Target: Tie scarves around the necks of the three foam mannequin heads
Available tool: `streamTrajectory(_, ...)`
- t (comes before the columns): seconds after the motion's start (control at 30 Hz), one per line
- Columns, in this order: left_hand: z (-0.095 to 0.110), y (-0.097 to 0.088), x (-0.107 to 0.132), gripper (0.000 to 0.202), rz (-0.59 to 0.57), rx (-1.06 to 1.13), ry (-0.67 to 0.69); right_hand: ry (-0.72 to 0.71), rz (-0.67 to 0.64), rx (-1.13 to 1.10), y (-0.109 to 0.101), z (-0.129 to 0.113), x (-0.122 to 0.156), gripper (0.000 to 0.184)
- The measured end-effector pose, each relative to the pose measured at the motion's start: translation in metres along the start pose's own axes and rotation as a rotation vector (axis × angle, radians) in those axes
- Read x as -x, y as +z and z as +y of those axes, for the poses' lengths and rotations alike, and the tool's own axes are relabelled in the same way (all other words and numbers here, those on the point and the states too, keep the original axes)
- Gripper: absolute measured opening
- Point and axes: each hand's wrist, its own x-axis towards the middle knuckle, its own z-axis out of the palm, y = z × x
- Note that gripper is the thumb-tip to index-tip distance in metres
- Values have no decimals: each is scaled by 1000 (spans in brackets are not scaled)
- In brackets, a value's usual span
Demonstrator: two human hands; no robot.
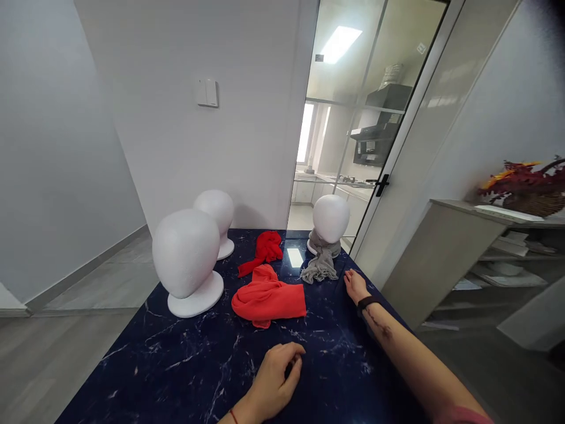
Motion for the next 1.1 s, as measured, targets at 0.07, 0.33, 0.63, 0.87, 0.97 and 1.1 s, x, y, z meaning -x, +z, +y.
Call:
streamTrajectory(0.07, 0, 2, 0, 23, 21, 1, 4, 79, 19, -2, -6, 9, 41, 10)
streamTrajectory(0.33, 0, 3, 7, 23, 182, 77, 49, 102, -579, 77, 17, 33, 238, 22)
streamTrajectory(0.63, 0, -13, 32, 20, 349, 10, -34, -349, -743, 582, 28, 44, 302, 13)
streamTrajectory(0.87, 3, -12, 29, 20, 359, 36, -40, -449, -767, 738, 6, 33, 338, 14)
streamTrajectory(0.97, -1, -17, 29, 20, 426, 33, -54, -413, -749, 710, -6, 29, 352, 18)
streamTrajectory(1.1, -15, -33, 28, 21, 619, 39, -124, -403, -748, 716, -13, 26, 359, 17)
